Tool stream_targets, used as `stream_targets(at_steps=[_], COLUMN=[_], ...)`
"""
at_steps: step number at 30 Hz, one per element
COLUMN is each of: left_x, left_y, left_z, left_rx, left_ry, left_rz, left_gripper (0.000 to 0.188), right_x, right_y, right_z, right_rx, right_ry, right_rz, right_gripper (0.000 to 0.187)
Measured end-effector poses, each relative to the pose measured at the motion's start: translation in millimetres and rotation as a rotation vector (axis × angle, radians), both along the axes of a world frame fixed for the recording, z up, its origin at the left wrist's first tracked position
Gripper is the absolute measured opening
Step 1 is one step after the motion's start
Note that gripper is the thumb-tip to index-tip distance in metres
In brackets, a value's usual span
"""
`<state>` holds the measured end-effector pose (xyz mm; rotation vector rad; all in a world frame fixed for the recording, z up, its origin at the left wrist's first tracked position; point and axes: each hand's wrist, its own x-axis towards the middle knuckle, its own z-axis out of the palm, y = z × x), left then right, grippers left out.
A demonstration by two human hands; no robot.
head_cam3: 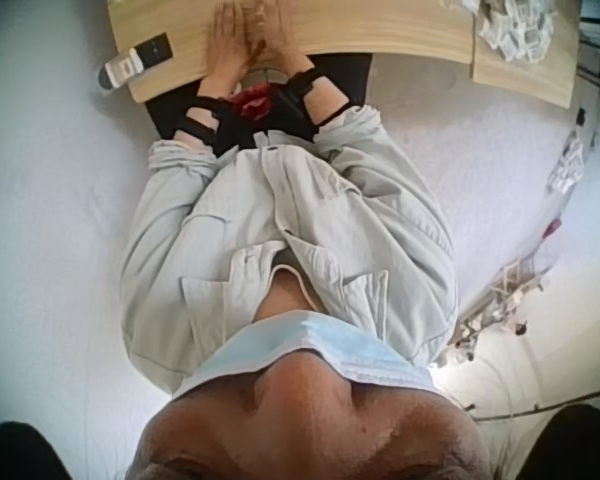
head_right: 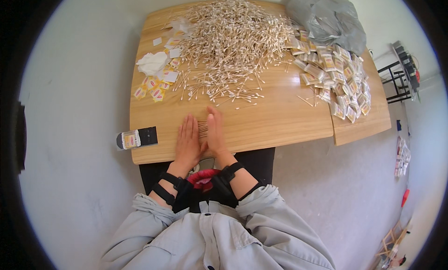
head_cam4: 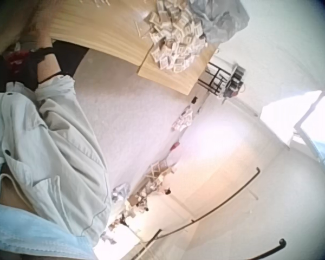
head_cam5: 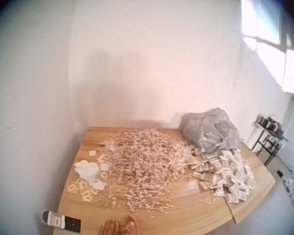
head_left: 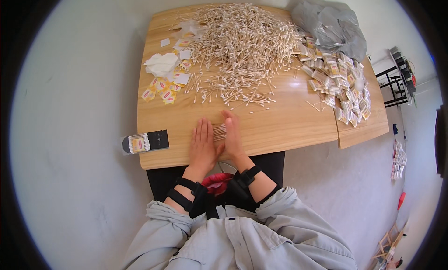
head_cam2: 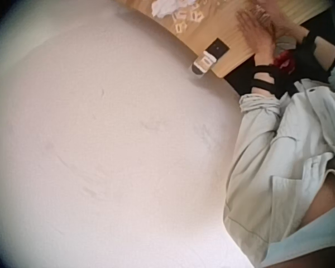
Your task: Packing cotton swabs into small plastic bags and sealing them.
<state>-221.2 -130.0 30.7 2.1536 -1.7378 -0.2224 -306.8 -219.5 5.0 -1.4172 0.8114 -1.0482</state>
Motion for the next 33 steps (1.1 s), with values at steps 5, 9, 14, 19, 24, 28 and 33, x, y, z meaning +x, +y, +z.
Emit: stream_targets(at_steps=[5, 9, 14, 19, 24, 28, 33], left_x=[-0.4, 1.1, 4.5, 2.3, -3.2, -1.7, 0.1], left_y=[4.2, 5.3, 14.6, 19.2, 14.8, 15.3, 20.1], left_z=[-3.7, -1.3, -2.2, -2.1, 1.5, 3.1, 0.6], left_rx=[-0.075, -0.082, -0.065, -0.07, -0.016, 0.017, -0.022], left_ry=[-0.001, -0.032, 0.048, -0.003, -0.1, 0.008, -0.015], left_rz=[0.02, 0.036, 0.072, 0.072, 0.026, 0.042, 0.029], left_gripper=[0.084, 0.08, 0.077, 0.079, 0.086, 0.092, 0.098], right_x=[-4.0, 0.4, 1.5, 7.6, 10.7, -14.6, -67.6], right_y=[3.2, 8.2, 3.1, 15.2, 12.9, -6.5, -48.6], right_z=[3.0, 6.2, 6.5, 10.6, -0.9, -12.1, 17.9], right_rx=[0.321, 0.182, 0.358, 0.145, 0.194, 0.185, -0.255], right_ry=[-0.224, -0.052, -0.219, -0.047, -0.123, 0.006, 0.593], right_rz=[-0.016, 0.028, -0.089, -0.115, -0.025, -0.08, -0.469], right_gripper=[0.046, 0.046, 0.047, 0.044, 0.041, 0.033, 0.041])
